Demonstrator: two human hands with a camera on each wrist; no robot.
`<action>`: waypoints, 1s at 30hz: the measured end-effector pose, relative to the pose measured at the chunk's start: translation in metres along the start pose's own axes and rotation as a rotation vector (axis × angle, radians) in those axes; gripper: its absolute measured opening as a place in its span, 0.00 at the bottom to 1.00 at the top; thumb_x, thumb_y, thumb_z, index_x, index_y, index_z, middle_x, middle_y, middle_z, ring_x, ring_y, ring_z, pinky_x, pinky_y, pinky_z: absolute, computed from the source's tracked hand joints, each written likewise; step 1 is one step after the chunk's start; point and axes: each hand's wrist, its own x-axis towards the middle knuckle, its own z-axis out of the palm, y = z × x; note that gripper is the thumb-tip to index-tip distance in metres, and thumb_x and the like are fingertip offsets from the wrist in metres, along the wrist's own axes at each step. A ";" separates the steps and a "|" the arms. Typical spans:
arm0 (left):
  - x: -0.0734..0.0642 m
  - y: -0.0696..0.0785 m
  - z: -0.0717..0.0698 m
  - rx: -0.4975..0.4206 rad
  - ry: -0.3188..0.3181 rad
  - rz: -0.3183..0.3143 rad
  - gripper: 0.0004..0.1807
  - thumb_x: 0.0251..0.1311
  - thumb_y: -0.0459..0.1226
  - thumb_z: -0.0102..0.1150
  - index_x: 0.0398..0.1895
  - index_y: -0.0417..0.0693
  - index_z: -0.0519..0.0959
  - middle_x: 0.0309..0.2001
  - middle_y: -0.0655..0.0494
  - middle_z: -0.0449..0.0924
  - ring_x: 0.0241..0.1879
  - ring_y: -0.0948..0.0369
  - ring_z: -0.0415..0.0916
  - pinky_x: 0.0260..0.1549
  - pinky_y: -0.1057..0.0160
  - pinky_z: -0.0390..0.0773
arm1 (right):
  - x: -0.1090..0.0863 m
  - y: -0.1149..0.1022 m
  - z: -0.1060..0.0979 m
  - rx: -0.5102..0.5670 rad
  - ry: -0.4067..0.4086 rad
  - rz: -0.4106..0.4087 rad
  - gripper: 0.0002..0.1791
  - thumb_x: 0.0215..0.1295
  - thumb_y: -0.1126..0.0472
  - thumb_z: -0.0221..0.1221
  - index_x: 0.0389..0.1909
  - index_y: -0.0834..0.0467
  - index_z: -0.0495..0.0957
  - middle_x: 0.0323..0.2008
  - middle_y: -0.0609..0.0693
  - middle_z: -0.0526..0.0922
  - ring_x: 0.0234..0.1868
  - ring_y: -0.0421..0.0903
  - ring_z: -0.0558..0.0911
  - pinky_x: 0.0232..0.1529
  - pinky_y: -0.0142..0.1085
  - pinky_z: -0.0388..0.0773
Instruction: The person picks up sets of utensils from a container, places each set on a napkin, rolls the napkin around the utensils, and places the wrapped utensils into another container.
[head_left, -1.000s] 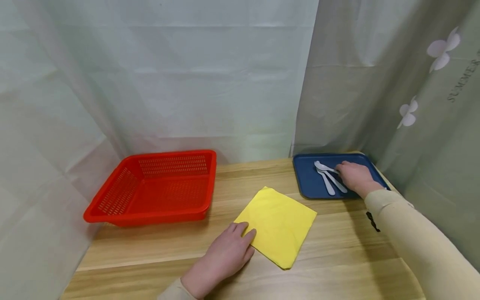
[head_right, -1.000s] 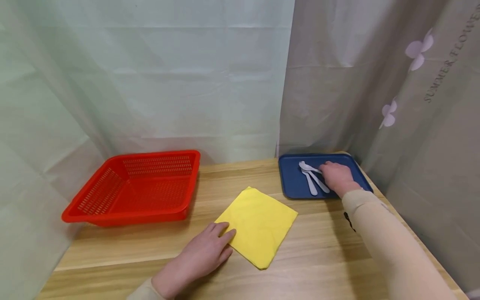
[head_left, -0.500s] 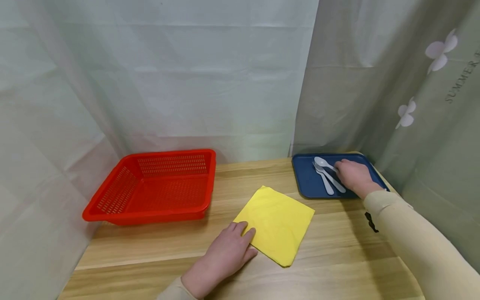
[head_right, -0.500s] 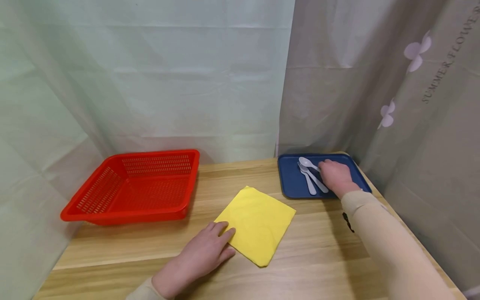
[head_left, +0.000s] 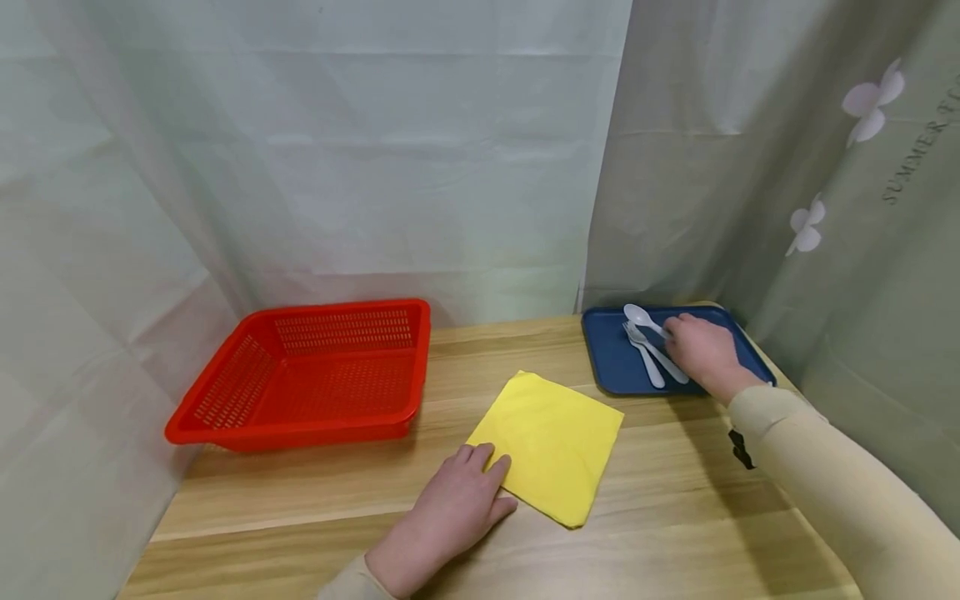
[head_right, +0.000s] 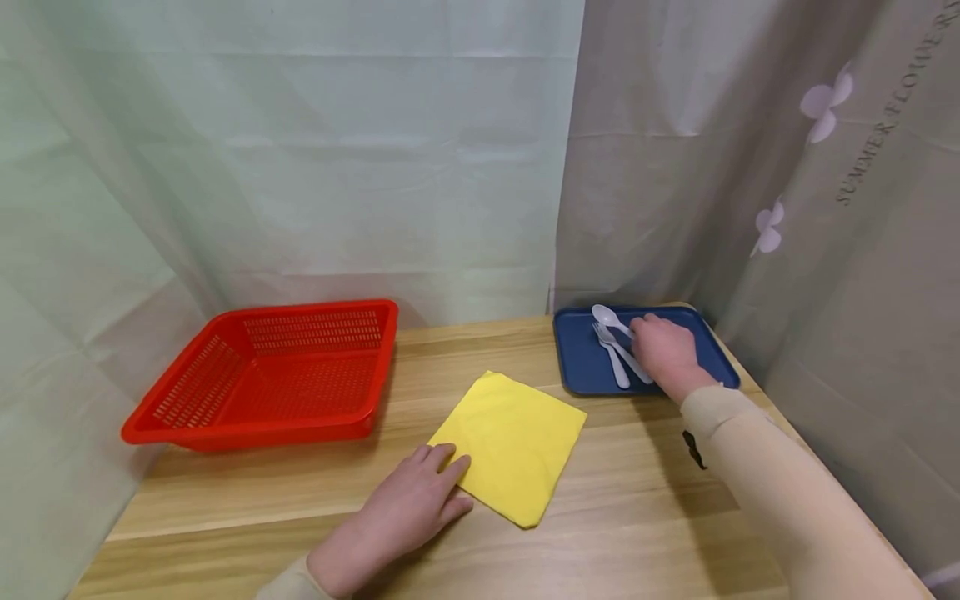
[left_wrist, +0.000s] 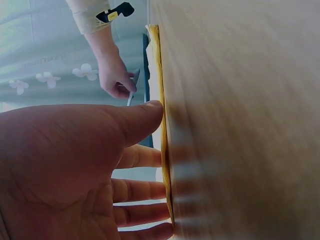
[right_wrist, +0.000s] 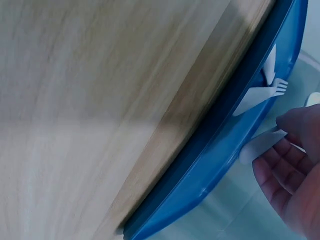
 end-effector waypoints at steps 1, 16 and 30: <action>0.000 0.000 0.000 0.009 0.002 0.000 0.28 0.75 0.54 0.68 0.67 0.45 0.83 0.62 0.42 0.80 0.58 0.46 0.78 0.57 0.47 0.82 | -0.001 -0.002 0.000 0.002 0.002 0.001 0.13 0.76 0.65 0.64 0.55 0.68 0.83 0.40 0.61 0.83 0.37 0.58 0.83 0.38 0.57 0.83; 0.002 0.002 -0.002 0.040 -0.014 -0.004 0.29 0.74 0.56 0.69 0.67 0.47 0.84 0.61 0.44 0.81 0.56 0.47 0.77 0.56 0.48 0.82 | -0.019 -0.033 -0.004 0.063 0.119 -0.041 0.11 0.73 0.66 0.66 0.53 0.65 0.87 0.41 0.60 0.85 0.34 0.55 0.83 0.31 0.54 0.83; 0.001 0.004 -0.006 0.035 -0.024 -0.006 0.29 0.74 0.55 0.69 0.67 0.46 0.83 0.61 0.43 0.81 0.56 0.46 0.77 0.57 0.46 0.82 | -0.036 -0.064 -0.004 0.091 0.114 -0.088 0.08 0.73 0.64 0.68 0.49 0.62 0.88 0.36 0.54 0.83 0.28 0.50 0.79 0.25 0.47 0.79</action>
